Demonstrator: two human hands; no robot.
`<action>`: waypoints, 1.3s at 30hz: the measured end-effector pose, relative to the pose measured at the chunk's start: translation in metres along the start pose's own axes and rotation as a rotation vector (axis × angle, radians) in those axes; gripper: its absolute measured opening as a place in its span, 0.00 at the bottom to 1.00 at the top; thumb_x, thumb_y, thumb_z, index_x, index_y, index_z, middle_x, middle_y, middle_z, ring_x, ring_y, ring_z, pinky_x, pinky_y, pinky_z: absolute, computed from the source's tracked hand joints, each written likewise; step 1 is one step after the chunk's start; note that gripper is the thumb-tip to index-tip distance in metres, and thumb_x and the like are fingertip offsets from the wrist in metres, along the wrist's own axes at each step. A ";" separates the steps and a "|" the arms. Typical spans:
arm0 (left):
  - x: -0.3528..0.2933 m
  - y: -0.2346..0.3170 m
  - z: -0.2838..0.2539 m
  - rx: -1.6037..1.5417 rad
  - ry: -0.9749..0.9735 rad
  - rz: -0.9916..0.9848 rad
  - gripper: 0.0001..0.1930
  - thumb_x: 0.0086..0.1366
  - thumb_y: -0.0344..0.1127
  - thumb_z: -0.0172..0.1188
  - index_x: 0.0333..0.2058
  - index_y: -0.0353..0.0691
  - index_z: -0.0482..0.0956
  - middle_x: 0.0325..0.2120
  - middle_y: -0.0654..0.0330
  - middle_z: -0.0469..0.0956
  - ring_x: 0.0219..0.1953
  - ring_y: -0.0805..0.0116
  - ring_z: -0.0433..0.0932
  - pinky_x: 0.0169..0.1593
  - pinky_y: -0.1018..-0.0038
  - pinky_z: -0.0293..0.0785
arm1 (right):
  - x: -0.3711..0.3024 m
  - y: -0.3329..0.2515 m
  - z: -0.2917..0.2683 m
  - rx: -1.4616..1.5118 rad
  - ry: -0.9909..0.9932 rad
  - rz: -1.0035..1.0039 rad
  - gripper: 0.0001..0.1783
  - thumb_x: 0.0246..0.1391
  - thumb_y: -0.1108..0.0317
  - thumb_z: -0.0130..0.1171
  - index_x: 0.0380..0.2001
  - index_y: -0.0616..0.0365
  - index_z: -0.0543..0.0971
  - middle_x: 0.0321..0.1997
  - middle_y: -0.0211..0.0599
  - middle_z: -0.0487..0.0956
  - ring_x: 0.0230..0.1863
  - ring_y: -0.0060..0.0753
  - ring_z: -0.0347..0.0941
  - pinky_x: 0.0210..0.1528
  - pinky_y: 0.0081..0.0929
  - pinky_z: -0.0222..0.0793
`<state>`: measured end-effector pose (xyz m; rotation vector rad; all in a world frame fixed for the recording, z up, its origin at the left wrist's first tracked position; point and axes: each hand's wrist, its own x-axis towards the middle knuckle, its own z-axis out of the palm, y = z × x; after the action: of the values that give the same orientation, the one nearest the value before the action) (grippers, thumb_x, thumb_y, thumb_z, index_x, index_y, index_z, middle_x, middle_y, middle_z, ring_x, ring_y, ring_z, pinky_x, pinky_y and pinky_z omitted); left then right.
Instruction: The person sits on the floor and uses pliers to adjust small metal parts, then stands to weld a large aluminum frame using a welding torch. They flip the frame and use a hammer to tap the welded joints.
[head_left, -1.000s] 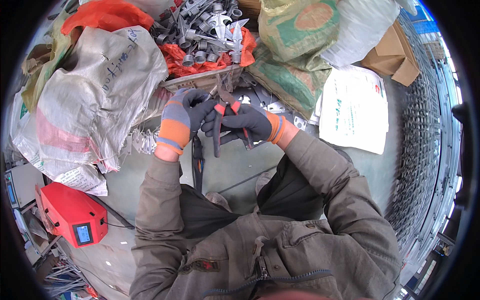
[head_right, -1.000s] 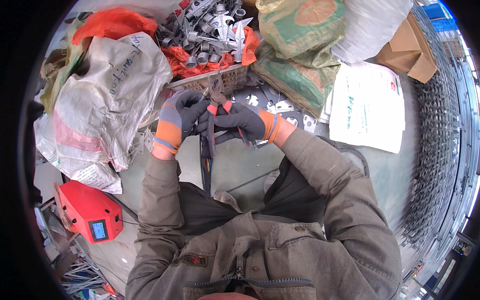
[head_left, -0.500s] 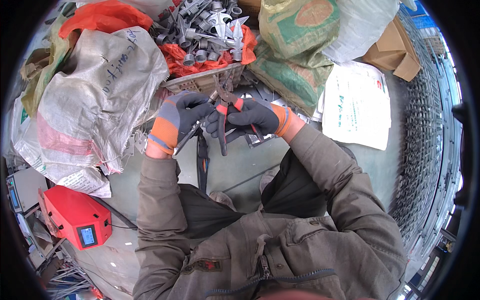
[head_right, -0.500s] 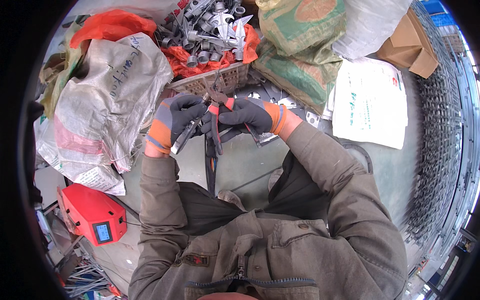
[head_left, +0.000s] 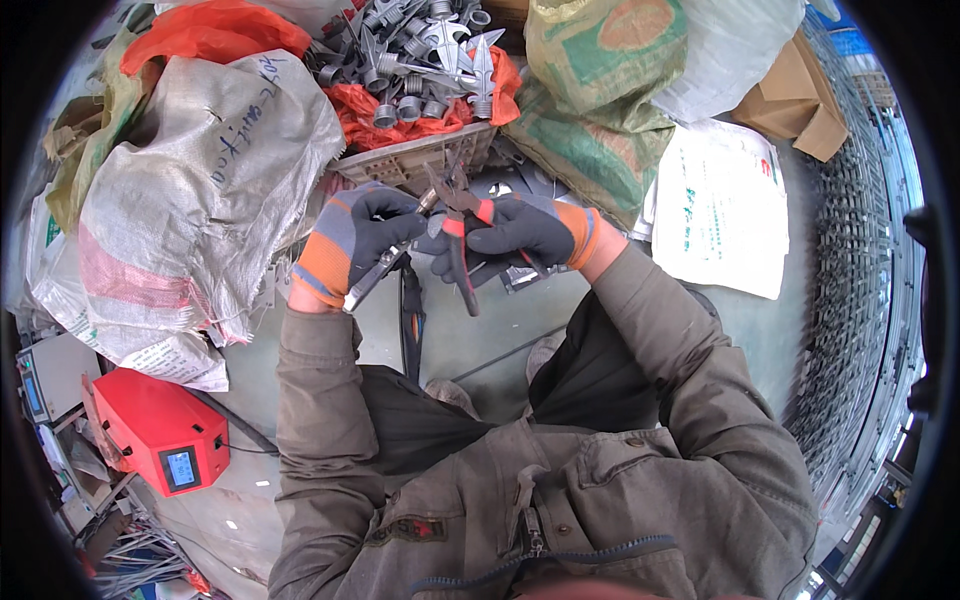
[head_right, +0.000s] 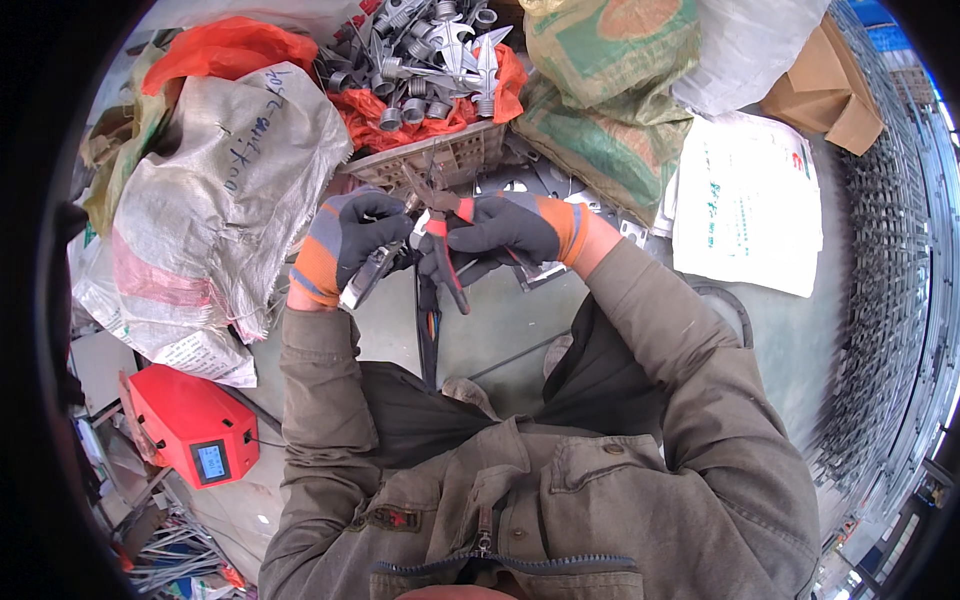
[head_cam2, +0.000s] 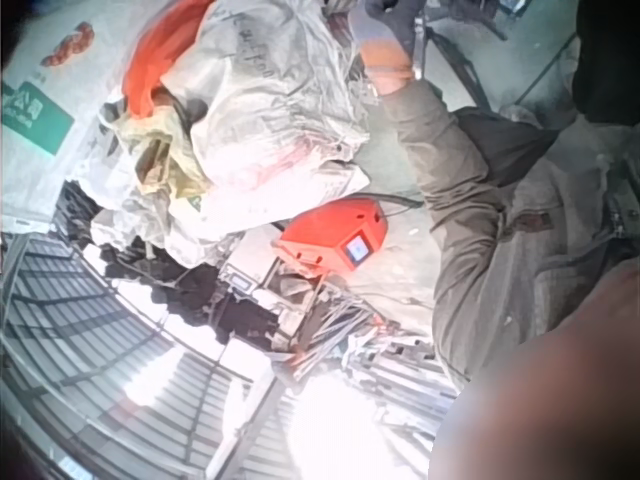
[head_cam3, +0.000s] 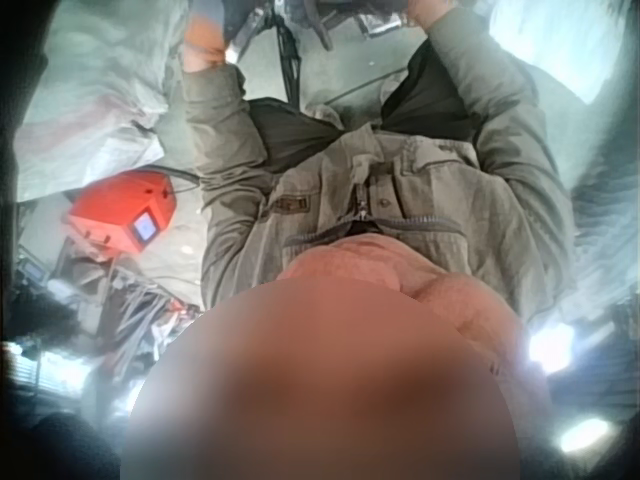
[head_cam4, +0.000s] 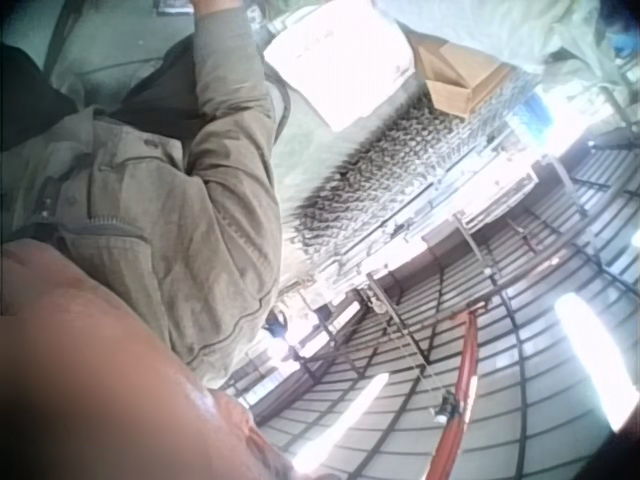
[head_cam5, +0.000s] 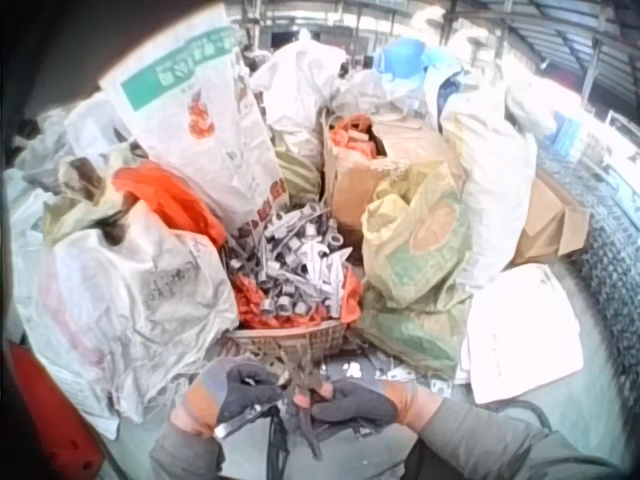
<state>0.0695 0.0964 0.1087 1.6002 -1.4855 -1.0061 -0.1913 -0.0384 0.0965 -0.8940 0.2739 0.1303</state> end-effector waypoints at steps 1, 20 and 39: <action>0.000 0.001 0.000 -0.062 -0.017 -0.045 0.12 0.65 0.33 0.74 0.42 0.29 0.91 0.38 0.54 0.88 0.40 0.67 0.86 0.46 0.69 0.80 | -0.002 -0.001 -0.004 -0.025 -0.008 0.034 0.31 0.75 0.53 0.66 0.68 0.67 0.77 0.62 0.47 0.86 0.64 0.41 0.84 0.71 0.42 0.81; 0.002 0.003 0.002 -0.040 -0.025 -0.006 0.12 0.64 0.31 0.72 0.42 0.29 0.90 0.37 0.55 0.87 0.39 0.66 0.84 0.45 0.68 0.79 | 0.010 0.035 0.005 0.360 -0.059 -0.021 0.21 0.79 0.51 0.61 0.53 0.61 0.78 0.40 0.40 0.83 0.41 0.40 0.85 0.51 0.48 0.87; -0.006 -0.001 0.002 -0.215 -0.041 -0.154 0.11 0.65 0.29 0.72 0.43 0.28 0.91 0.37 0.57 0.86 0.38 0.70 0.84 0.42 0.71 0.80 | 0.005 0.029 0.034 0.277 0.092 0.082 0.17 0.80 0.58 0.58 0.35 0.50 0.70 0.21 0.24 0.64 0.20 0.23 0.61 0.24 0.31 0.64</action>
<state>0.0680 0.1023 0.1076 1.5636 -1.2475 -1.2484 -0.1871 0.0063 0.0930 -0.6146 0.4046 0.1235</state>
